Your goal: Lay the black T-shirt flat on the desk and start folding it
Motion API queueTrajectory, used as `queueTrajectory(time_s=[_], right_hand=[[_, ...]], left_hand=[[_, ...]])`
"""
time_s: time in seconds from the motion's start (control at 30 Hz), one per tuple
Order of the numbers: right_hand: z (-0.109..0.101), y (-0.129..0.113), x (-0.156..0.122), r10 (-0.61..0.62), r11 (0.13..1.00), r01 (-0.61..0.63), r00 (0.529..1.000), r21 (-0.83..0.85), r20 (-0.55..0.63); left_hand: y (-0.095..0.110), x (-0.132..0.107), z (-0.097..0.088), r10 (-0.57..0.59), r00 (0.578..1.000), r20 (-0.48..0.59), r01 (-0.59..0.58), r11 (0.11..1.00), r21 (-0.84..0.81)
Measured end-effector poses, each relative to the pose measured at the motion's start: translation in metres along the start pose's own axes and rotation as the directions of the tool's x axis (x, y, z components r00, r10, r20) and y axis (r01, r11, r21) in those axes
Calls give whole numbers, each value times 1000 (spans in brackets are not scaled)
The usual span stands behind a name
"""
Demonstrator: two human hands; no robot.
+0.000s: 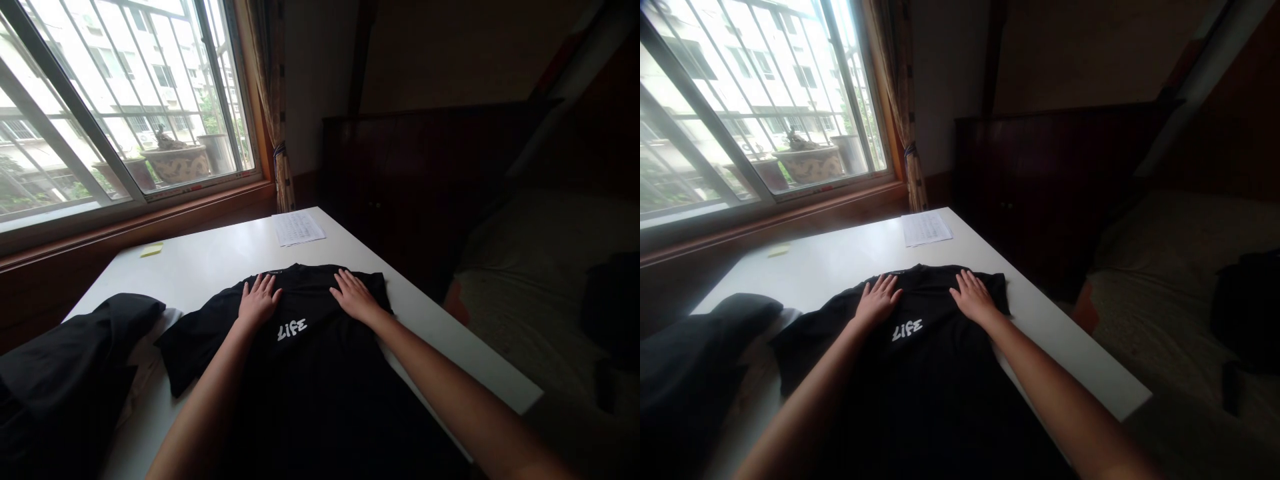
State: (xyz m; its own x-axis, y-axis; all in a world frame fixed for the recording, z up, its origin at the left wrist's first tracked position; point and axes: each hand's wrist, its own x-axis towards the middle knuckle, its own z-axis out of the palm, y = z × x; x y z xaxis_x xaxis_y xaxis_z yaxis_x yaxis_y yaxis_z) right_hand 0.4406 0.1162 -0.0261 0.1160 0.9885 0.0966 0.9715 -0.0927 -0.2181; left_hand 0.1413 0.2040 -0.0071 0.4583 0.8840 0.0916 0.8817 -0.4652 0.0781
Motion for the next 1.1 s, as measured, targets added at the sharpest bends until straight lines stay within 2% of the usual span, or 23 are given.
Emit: queueTrajectory(time_s=[0.23, 0.33, 0.5, 0.6, 0.67, 0.73, 0.83, 0.9, 1.0, 1.1], right_hand=[[-1, 47, -5, 87, 992, -92, 994, -81, -65], [-1, 67, -10, 86, 991, -100, 984, -86, -158], [-4, 98, -22, 119, 993, -114, 908, 38, -402], [-10, 113, -32, 210, 976, -156, 867, 153, -452], [-14, 120, -37, 307, 940, -206, 856, 270, -415], [-18, 123, -42, 365, 895, -234, 875, 381, -320], [-22, 120, -48, 363, 835, -233, 914, 499, -180], [-25, 114, -50, 339, 791, -209, 932, 575, -127], [-29, 107, -51, 312, 742, -183, 946, 645, -91], [-34, 103, -53, 343, 762, -221, 935, 608, -90]], left_hand=[[0, 1, 1, -7, 999, 33, 7, 1000, -2], [0, 1, 0, -8, 999, 32, 8, 1000, -2], [0, 0, 0, -7, 1000, 24, 7, 1000, -7], [0, 0, 1, -4, 1000, 19, 5, 1000, -10], [0, 0, 2, -3, 1000, 14, 3, 1000, -11], [0, 0, 2, -1, 1000, 10, 1, 1000, -13], [0, 0, 2, 3, 1000, 5, -3, 1000, -14], [-1, -1, 3, 5, 1000, 2, -5, 1000, -15], [-1, -1, 3, 7, 1000, -1, -7, 1000, -14], [-1, -1, 2, 8, 1000, -6, -8, 1000, -13]])
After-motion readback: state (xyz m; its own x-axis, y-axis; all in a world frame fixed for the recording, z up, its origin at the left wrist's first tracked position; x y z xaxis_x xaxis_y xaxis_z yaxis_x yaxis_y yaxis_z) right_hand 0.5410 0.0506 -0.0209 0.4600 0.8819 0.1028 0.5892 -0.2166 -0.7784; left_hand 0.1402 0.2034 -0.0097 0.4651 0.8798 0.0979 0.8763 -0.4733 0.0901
